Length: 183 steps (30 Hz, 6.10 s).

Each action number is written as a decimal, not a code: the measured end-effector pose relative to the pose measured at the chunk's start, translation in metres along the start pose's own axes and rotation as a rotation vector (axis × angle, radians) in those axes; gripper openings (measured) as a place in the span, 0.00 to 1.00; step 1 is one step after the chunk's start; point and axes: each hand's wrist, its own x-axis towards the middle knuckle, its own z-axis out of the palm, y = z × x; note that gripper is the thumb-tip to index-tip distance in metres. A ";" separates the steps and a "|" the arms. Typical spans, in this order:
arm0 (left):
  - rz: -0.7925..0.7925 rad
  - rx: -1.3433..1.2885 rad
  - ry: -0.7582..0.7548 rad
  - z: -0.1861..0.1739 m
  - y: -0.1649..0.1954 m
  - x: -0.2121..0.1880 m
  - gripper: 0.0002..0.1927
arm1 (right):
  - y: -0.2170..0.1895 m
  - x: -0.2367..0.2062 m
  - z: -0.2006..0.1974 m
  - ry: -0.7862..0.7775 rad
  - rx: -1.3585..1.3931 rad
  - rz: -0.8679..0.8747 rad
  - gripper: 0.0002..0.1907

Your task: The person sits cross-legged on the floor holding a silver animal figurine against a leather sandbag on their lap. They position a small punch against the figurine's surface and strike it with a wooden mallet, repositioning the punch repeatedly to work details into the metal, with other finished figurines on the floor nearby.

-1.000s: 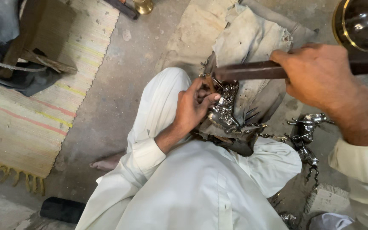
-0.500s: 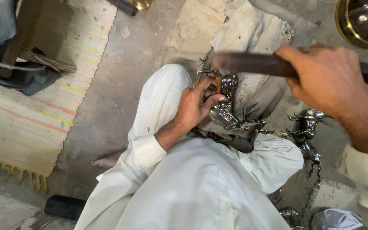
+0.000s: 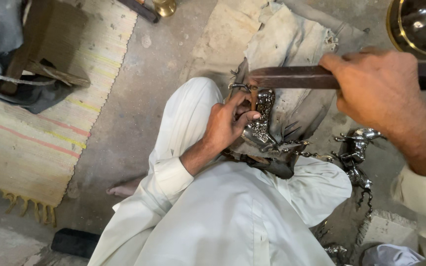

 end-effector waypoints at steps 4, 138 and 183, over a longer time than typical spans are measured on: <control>-0.014 -0.056 -0.015 -0.001 -0.002 -0.001 0.18 | -0.002 -0.001 0.004 -0.102 -0.039 0.036 0.20; 0.049 0.051 0.196 0.022 -0.010 -0.025 0.18 | -0.023 -0.009 -0.035 0.143 -0.139 -0.087 0.18; 0.182 0.020 0.216 0.025 -0.020 -0.035 0.16 | -0.036 -0.027 -0.056 0.038 -0.211 -0.029 0.17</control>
